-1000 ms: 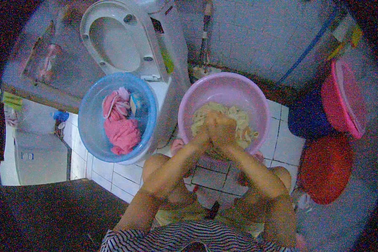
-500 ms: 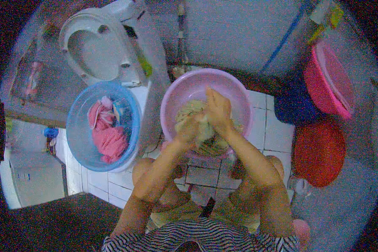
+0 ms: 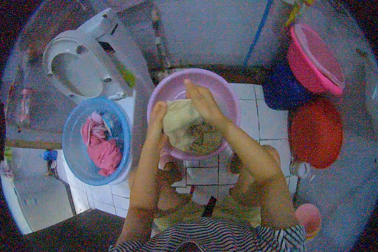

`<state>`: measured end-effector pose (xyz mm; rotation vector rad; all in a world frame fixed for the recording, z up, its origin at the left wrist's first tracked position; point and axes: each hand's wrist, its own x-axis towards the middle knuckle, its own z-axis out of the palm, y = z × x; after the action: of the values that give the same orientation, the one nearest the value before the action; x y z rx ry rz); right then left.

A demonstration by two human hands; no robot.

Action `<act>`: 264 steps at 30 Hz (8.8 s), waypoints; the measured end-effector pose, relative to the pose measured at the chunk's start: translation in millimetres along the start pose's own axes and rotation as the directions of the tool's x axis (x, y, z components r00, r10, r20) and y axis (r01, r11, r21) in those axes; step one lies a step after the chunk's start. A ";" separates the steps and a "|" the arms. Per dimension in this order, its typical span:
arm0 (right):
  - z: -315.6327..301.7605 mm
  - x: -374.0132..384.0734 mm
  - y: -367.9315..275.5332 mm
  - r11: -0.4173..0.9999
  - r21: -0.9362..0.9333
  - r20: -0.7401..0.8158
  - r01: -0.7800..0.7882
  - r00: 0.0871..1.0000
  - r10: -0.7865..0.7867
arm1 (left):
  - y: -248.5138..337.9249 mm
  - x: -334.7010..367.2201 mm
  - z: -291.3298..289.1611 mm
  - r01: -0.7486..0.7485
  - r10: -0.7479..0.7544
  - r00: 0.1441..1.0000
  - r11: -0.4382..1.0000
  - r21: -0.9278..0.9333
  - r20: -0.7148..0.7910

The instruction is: The person sits on the floor and hand-washes a beige cloth in a pink basin. They scrub the cloth with a blue bar of soap, rinse it in the water, and wring it out repeatedly.

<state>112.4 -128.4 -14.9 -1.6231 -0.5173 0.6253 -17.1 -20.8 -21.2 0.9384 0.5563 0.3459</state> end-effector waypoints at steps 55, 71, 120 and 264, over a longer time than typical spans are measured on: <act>1.2 -0.3 14.7 0.980 -0.171 0.128 0.098 0.989 -0.076 | 23.3 8.8 -5.6 -0.213 0.259 0.952 0.942 0.260 -0.160; 25.5 -13.7 35.9 0.856 -0.486 -0.065 0.175 0.970 -0.235 | -58.5 -6.0 24.3 0.142 -0.141 0.990 0.987 -0.071 0.015; -16.0 -5.4 -12.5 0.975 0.147 0.308 -0.170 0.944 0.118 | 29.4 0.2 -15.1 -0.142 0.130 0.986 0.984 0.112 0.104; -4.7 -2.6 -7.8 0.993 0.102 0.108 -0.062 0.993 0.051 | -3.5 6.7 -10.8 0.098 -0.103 0.993 0.993 0.065 0.065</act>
<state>113.8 -132.5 -6.4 -1.5158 -0.5086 0.7714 -17.9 -12.1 -31.2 0.9746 0.5523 0.2063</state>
